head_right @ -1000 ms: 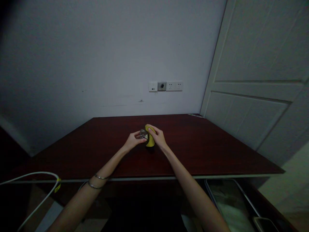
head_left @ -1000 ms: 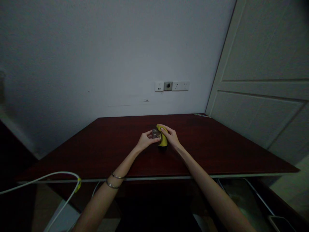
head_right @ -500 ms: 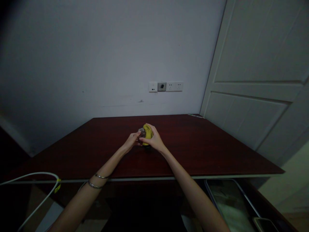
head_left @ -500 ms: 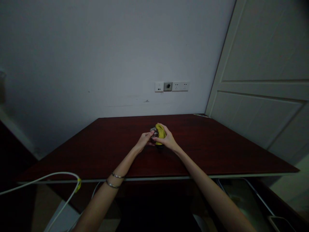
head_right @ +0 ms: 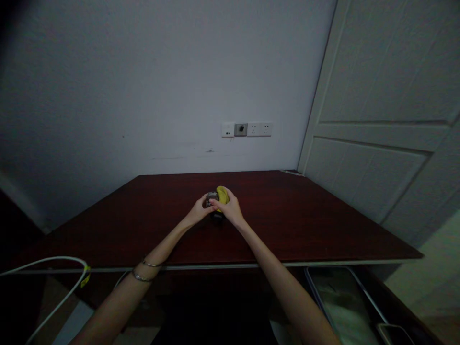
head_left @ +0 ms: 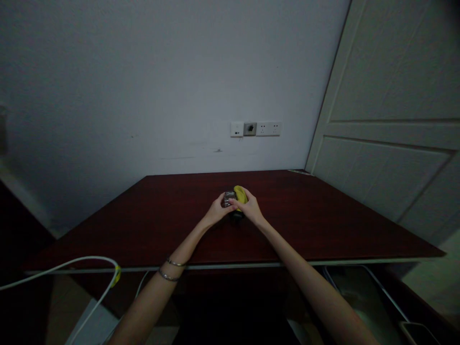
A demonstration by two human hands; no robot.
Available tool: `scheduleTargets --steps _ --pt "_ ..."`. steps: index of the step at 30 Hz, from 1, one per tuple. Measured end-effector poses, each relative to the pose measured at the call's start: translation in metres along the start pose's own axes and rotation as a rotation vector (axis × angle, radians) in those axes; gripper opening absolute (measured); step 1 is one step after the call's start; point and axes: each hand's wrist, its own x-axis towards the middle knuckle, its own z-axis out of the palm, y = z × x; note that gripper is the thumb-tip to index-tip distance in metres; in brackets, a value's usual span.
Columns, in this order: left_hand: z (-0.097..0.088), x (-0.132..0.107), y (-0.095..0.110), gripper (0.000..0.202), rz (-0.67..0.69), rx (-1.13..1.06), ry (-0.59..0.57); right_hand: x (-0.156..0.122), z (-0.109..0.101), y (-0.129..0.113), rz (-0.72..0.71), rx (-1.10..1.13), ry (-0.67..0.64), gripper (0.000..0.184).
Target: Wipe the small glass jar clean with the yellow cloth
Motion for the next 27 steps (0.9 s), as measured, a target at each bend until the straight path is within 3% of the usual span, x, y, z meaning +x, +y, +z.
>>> scheduleTargets --steps 7,14,23,27 --pt "0.001 0.002 0.004 0.066 -0.017 -0.071 0.12 0.003 0.0 0.0 -0.01 0.04 -0.046 0.061" --pt "0.001 0.004 0.006 0.065 -0.047 -0.168 0.155 0.016 0.002 0.005 -0.012 0.065 -0.032 0.055" --pt "-0.008 0.034 0.017 0.055 0.026 -0.072 0.104 0.051 0.006 0.006 -0.087 0.06 0.084 0.044" --pt "-0.007 0.041 0.008 0.058 0.034 -0.046 0.157 0.062 0.008 0.014 -0.119 0.042 0.081 0.045"
